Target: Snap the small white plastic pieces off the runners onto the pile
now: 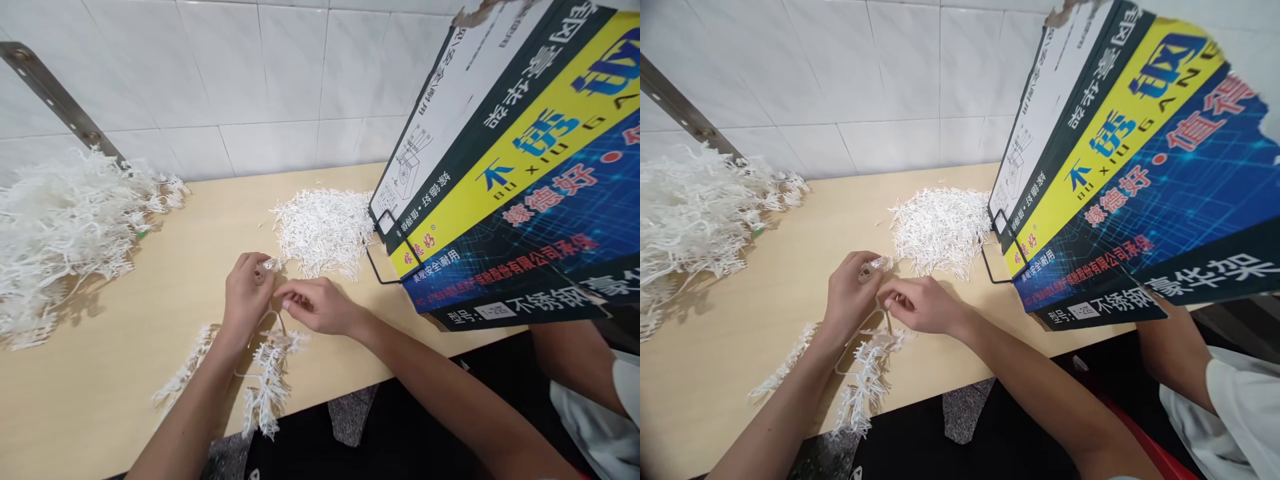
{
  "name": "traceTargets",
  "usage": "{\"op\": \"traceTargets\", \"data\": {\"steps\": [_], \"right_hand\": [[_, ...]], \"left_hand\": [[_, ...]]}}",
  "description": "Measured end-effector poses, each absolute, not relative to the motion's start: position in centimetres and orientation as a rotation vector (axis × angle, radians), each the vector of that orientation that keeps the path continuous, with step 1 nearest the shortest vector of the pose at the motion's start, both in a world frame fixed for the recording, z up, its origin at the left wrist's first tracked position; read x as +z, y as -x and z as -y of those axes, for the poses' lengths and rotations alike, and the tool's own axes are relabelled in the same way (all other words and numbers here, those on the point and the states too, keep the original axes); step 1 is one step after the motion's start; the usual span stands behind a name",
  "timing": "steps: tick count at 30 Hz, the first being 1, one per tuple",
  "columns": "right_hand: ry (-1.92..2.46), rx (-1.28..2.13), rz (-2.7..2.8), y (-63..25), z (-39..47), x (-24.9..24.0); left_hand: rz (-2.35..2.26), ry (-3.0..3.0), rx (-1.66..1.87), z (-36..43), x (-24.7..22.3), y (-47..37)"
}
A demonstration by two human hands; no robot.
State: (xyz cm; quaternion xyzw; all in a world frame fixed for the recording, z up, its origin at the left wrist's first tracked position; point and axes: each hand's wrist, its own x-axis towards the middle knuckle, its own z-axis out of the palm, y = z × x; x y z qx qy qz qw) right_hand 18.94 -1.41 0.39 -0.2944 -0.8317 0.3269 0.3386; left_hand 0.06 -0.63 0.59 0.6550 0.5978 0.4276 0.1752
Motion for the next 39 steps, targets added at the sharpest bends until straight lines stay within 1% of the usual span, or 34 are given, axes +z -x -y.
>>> {"op": "traceTargets", "data": {"steps": [5, 8, 12, 16, 19, 25, 39], "right_hand": [[1.046, 0.772, 1.826, -18.8, 1.0, 0.7], [1.155, 0.910, 1.710, -18.7, 0.5, 0.6], [1.138, 1.162, 1.621, -18.5, -0.1, 0.2], [0.979, 1.268, 1.579, -18.6, -0.2, 0.0], [0.930, 1.185, 1.632, -18.7, 0.0, 0.3], [0.924, 0.864, 1.824, -18.8, 0.2, 0.7], [0.971, 0.791, 1.786, -20.0, -0.5, 1.3]], "left_hand": [[-1.533, -1.437, 1.331, 0.8, 1.3, -0.6], [-1.412, -1.412, 1.398, 0.8, 1.4, -0.9], [-1.301, -1.487, 1.380, 1.1, 1.3, -1.5], [-1.289, -1.408, 1.409, 1.3, 1.2, -1.8], [-1.272, -1.415, 1.443, 1.4, 1.3, -1.7], [-1.263, -1.543, 1.410, 1.5, 1.1, -1.7], [-1.158, -1.687, 1.234, 1.7, 1.8, -1.8]]}}
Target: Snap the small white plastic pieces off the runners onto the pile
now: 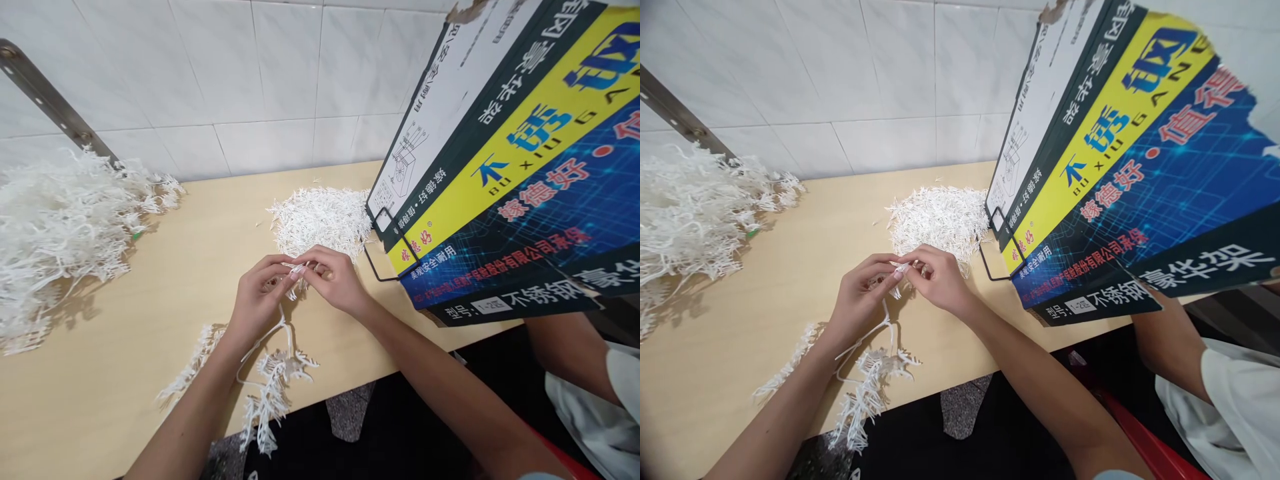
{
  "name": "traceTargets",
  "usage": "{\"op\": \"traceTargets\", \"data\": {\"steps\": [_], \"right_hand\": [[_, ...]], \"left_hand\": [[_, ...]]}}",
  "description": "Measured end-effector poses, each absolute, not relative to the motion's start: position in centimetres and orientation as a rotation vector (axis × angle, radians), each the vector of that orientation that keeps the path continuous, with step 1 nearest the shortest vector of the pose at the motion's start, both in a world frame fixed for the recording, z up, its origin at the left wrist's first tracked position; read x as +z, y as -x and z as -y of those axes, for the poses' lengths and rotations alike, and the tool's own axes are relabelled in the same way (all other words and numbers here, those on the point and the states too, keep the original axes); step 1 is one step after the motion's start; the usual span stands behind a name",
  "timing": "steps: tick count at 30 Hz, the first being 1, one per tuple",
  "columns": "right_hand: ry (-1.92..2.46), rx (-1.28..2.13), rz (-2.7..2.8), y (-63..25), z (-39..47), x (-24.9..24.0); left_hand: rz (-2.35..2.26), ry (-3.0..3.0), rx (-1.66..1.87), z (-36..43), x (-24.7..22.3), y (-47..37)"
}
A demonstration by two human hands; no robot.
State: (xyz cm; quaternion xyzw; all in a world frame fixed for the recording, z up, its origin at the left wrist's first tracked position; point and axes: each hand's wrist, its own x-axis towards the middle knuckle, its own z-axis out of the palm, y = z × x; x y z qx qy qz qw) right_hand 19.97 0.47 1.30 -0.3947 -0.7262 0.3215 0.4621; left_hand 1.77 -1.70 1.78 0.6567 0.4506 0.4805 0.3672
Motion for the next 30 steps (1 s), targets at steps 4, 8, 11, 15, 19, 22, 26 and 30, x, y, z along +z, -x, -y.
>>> {"op": "traceTargets", "data": {"steps": [4, 8, 11, 15, 19, 22, 26, 30], "right_hand": [[0.950, 0.727, 1.844, -20.3, -0.7, 1.5], [0.943, 0.717, 1.911, -20.4, -0.9, 1.4], [0.929, 0.855, 1.837, -20.2, -0.8, 1.2], [0.731, 1.389, 1.556, -19.6, -0.5, 0.7], [0.618, 1.646, 1.249, -19.3, -0.7, 0.1], [0.753, 1.515, 1.259, -19.7, -1.3, 0.0], [1.055, 0.942, 1.486, -20.5, -1.0, 0.7], [0.939, 0.840, 1.745, -20.4, -0.1, 1.7]], "left_hand": [[-1.210, -1.712, 1.226, 1.6, 1.5, -1.5], [-1.254, -1.816, 1.205, 1.6, 1.4, -1.4], [-1.162, -1.858, 1.149, 1.6, 1.7, -1.5], [-0.926, -1.718, 1.104, 1.6, 2.1, -1.5], [-0.799, -1.520, 1.123, 1.7, 1.8, -1.3], [-0.794, -1.471, 1.147, 1.7, 1.4, -1.3], [-0.942, -1.526, 1.207, 1.4, 1.1, -1.7], [-1.041, -1.533, 1.166, 1.4, 1.4, -1.9]]}}
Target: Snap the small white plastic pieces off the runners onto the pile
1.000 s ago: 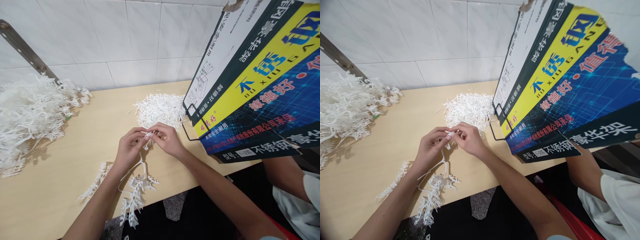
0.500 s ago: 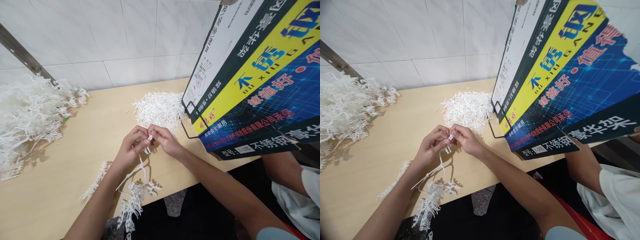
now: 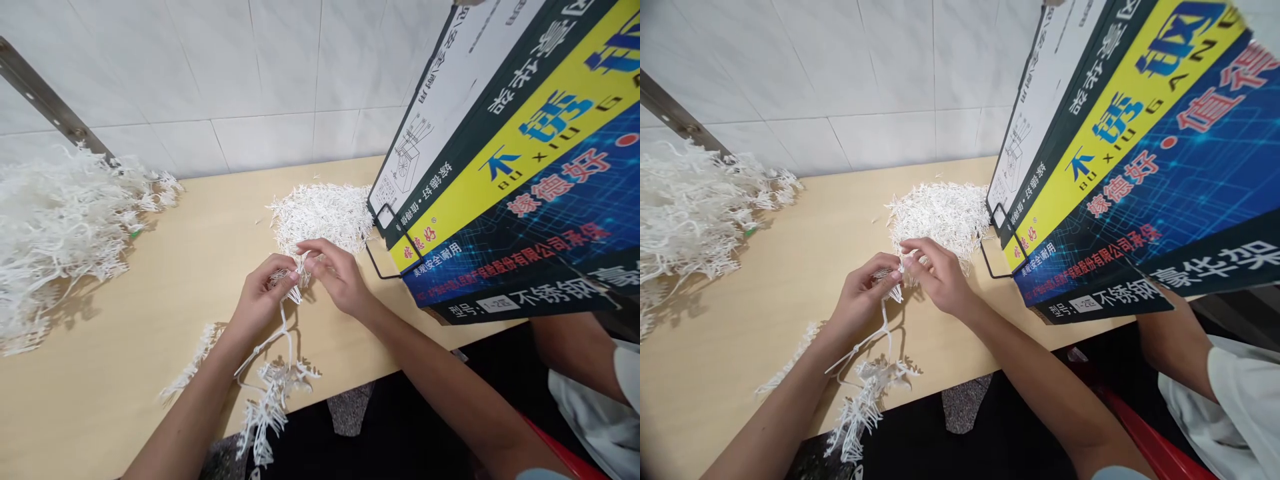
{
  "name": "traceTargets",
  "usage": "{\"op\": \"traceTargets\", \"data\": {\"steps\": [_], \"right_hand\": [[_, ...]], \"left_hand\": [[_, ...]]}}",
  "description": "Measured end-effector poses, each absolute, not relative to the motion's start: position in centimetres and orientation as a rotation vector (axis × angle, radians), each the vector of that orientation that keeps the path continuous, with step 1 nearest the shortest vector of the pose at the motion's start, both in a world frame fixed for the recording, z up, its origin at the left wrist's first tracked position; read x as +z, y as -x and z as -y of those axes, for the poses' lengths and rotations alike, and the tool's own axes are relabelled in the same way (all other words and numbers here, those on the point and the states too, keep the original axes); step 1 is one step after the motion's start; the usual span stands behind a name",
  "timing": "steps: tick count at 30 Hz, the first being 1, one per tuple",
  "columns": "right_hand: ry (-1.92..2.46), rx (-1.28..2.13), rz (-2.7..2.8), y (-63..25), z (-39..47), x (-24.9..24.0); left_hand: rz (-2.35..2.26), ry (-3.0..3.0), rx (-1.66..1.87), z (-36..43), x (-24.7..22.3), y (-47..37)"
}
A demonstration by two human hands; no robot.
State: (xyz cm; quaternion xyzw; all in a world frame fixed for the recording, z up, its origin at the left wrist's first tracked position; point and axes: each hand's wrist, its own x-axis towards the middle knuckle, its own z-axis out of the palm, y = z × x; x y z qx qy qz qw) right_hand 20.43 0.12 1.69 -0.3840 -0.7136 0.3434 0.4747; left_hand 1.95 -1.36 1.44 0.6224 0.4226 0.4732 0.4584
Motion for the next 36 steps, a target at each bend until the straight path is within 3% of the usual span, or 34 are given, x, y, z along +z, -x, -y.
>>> {"op": "traceTargets", "data": {"steps": [7, 13, 21, 29, 36], "right_hand": [[0.940, 0.863, 1.729, -19.8, -0.4, 1.2], [0.690, 1.499, 1.534, -20.0, -0.6, 0.8], [0.474, 1.908, 1.157, -19.2, -0.7, -0.3], [0.590, 1.816, 1.090, -19.1, -0.7, -0.1], [0.430, 1.873, 1.019, -19.9, -1.0, 0.8]], "left_hand": [[-1.025, -1.543, 1.139, 1.4, 1.4, -1.8], [-0.773, -1.441, 1.128, 1.8, 1.7, -1.8], [-0.679, -1.280, 1.117, 1.9, 1.5, -1.8], [-0.799, -1.299, 1.061, 1.4, 1.1, -2.0], [-0.788, -1.345, 1.102, 1.6, 1.4, -1.5]]}}
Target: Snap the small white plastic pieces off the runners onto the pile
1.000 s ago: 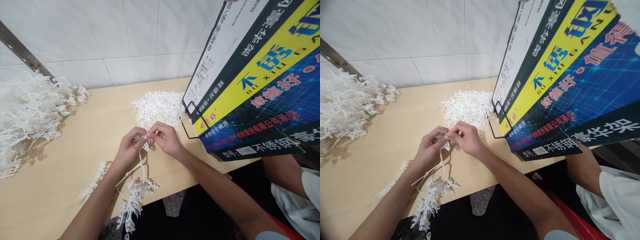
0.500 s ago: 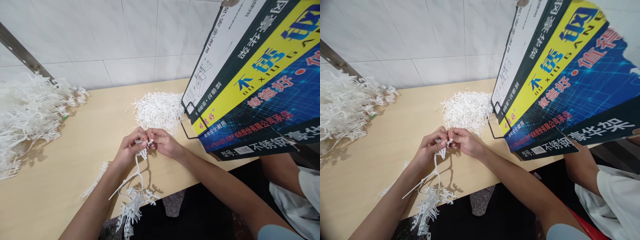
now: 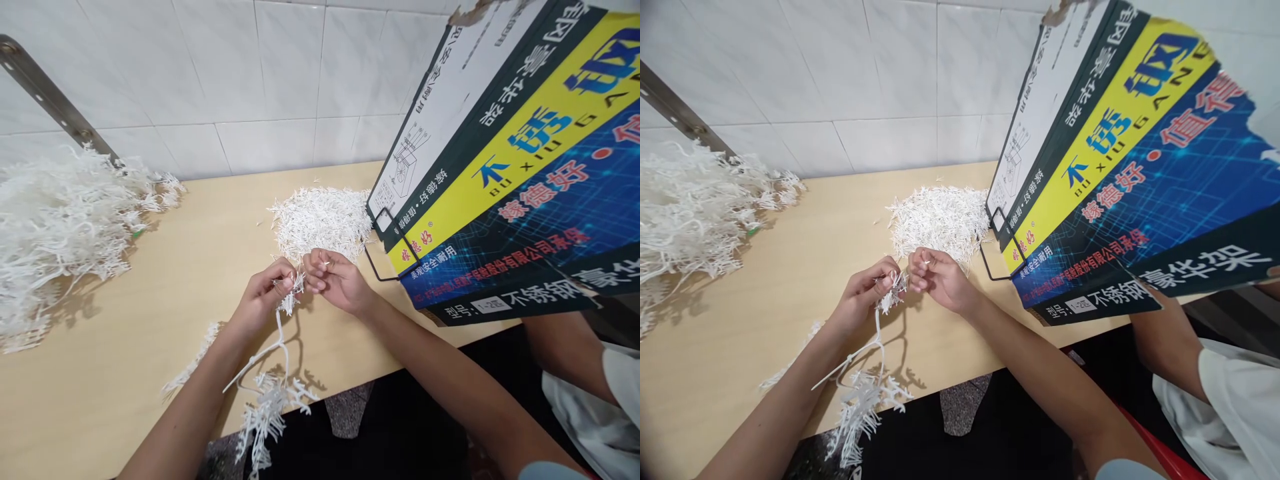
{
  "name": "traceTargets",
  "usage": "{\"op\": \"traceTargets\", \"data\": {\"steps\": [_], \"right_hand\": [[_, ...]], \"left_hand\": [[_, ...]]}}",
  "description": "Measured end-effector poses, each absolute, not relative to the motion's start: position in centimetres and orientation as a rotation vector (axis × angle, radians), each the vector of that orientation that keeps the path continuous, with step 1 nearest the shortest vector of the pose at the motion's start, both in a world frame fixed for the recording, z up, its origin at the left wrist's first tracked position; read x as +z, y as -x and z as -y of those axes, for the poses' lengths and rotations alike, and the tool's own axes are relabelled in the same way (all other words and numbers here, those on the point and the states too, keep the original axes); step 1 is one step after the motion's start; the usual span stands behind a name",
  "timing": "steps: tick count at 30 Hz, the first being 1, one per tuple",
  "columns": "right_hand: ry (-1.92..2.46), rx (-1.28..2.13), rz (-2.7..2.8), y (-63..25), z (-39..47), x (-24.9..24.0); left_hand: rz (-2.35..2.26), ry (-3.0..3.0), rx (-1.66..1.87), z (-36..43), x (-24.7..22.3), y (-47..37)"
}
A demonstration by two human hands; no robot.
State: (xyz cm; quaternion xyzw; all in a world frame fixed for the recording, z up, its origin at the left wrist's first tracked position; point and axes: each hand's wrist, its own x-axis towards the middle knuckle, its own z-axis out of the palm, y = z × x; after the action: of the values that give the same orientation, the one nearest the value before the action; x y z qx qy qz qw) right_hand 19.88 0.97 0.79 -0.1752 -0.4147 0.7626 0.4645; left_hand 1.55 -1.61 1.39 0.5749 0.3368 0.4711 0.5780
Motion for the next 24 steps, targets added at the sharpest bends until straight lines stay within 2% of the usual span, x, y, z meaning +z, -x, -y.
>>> {"op": "traceTargets", "data": {"steps": [2, 5, 8, 18, 24], "right_hand": [[0.561, 1.768, 1.092, -19.9, -1.1, 0.8], [0.885, 1.371, 1.257, -20.0, -1.3, 0.6], [0.980, 1.058, 1.394, -20.3, -1.2, 0.6], [0.942, 0.876, 1.827, -19.4, -0.2, -0.4], [1.003, 0.511, 1.992, -19.3, 0.2, -0.6]], "left_hand": [[-0.821, -1.378, 1.102, 1.5, 1.4, -1.6], [-0.901, -1.393, 1.102, 1.3, 1.3, -1.8], [-0.997, -1.313, 1.140, 1.3, 1.1, -2.1], [-0.983, -1.167, 1.139, 1.2, 0.8, -1.8], [-1.041, -1.315, 1.112, 0.9, 0.5, -1.7]]}}
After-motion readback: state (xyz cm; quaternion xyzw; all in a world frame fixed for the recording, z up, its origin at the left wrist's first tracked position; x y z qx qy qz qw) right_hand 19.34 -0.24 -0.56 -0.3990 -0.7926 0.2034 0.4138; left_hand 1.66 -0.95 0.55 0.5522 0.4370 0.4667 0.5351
